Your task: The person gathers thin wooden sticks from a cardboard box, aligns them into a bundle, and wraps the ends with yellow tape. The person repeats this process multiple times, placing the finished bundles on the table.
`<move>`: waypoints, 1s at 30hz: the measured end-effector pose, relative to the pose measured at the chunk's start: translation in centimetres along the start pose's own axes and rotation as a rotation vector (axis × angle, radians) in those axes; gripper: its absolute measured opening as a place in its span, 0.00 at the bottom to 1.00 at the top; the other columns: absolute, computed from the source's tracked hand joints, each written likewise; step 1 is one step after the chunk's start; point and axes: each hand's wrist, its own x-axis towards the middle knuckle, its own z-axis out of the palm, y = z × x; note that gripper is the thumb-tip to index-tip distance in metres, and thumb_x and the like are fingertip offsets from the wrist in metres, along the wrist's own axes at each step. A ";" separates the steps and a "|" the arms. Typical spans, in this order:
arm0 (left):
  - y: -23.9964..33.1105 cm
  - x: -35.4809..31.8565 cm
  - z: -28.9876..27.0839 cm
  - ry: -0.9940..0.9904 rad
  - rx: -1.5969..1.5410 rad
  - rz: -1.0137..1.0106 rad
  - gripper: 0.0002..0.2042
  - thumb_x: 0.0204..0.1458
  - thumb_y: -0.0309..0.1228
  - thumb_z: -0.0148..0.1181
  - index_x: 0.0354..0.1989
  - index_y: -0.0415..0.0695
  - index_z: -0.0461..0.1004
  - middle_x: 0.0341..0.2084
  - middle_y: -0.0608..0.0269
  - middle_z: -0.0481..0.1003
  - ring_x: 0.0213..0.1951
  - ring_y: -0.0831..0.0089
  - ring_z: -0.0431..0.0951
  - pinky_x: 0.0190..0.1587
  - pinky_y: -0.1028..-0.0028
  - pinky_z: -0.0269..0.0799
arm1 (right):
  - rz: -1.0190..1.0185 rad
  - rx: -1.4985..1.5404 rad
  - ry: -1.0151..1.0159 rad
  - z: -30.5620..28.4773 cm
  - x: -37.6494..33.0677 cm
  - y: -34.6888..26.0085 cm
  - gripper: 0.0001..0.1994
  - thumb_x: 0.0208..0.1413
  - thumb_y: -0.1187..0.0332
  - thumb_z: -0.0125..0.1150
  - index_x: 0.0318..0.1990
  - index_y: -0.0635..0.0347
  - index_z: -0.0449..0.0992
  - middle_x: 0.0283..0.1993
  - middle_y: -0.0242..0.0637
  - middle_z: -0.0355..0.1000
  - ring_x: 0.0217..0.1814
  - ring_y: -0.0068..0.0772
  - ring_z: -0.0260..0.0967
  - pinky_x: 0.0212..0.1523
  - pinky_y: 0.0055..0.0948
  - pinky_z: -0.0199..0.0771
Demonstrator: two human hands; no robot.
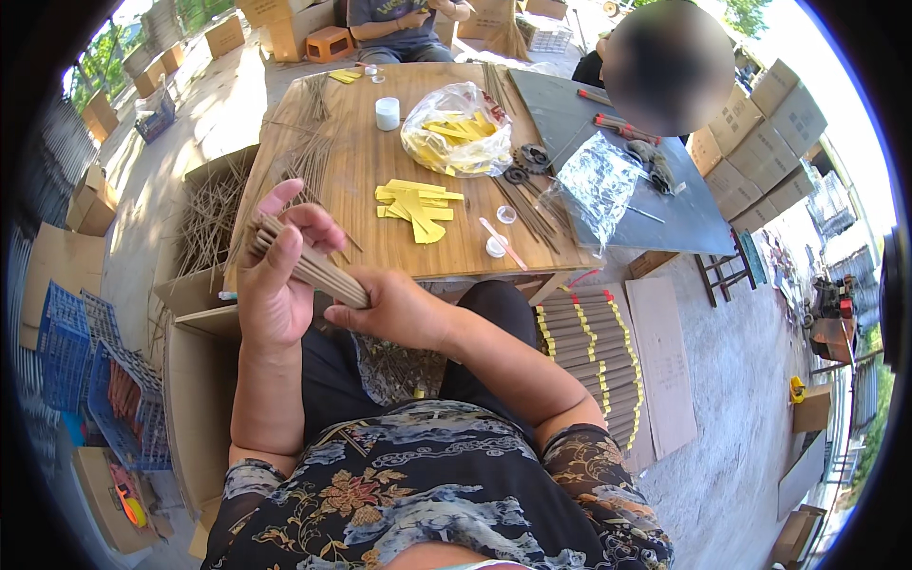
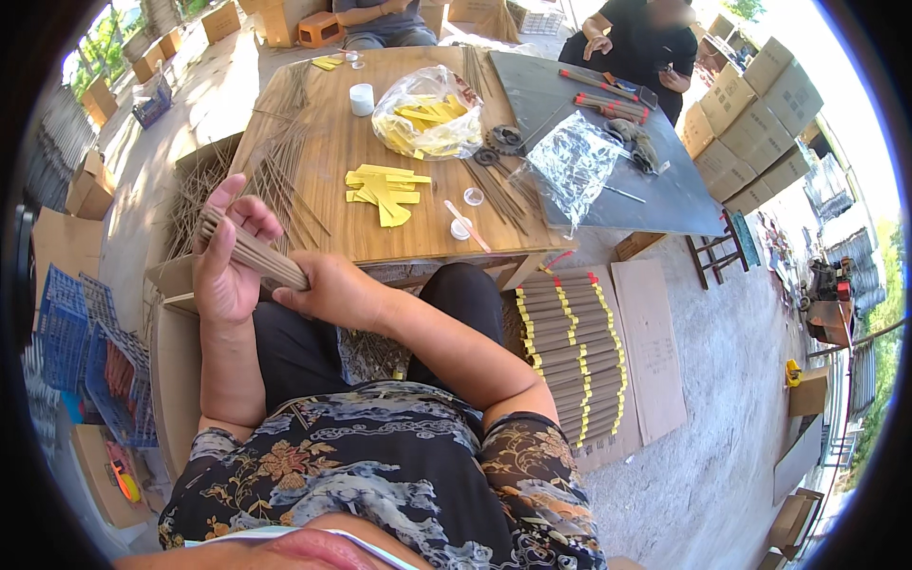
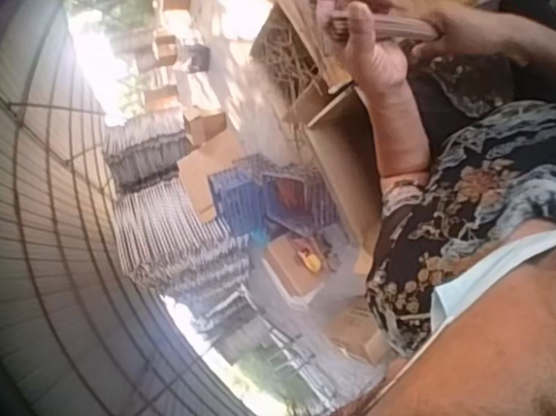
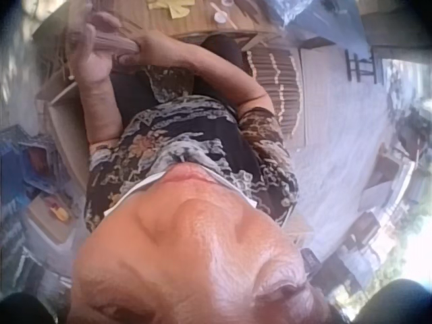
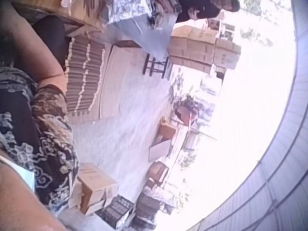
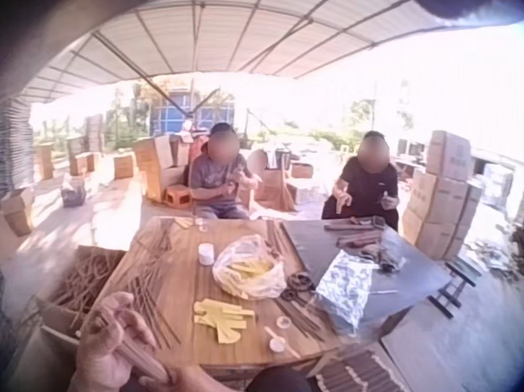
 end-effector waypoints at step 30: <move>0.5 0.5 -0.9 0.172 -0.021 0.043 0.07 0.54 0.30 0.49 0.37 0.40 0.69 0.08 0.75 0.56 0.08 0.86 0.53 0.11 0.83 0.52 | -0.021 -0.206 -0.060 1.1 0.1 0.5 0.16 0.46 0.63 0.61 0.36 0.64 0.66 0.22 0.37 0.66 0.26 0.26 0.66 0.30 0.28 0.67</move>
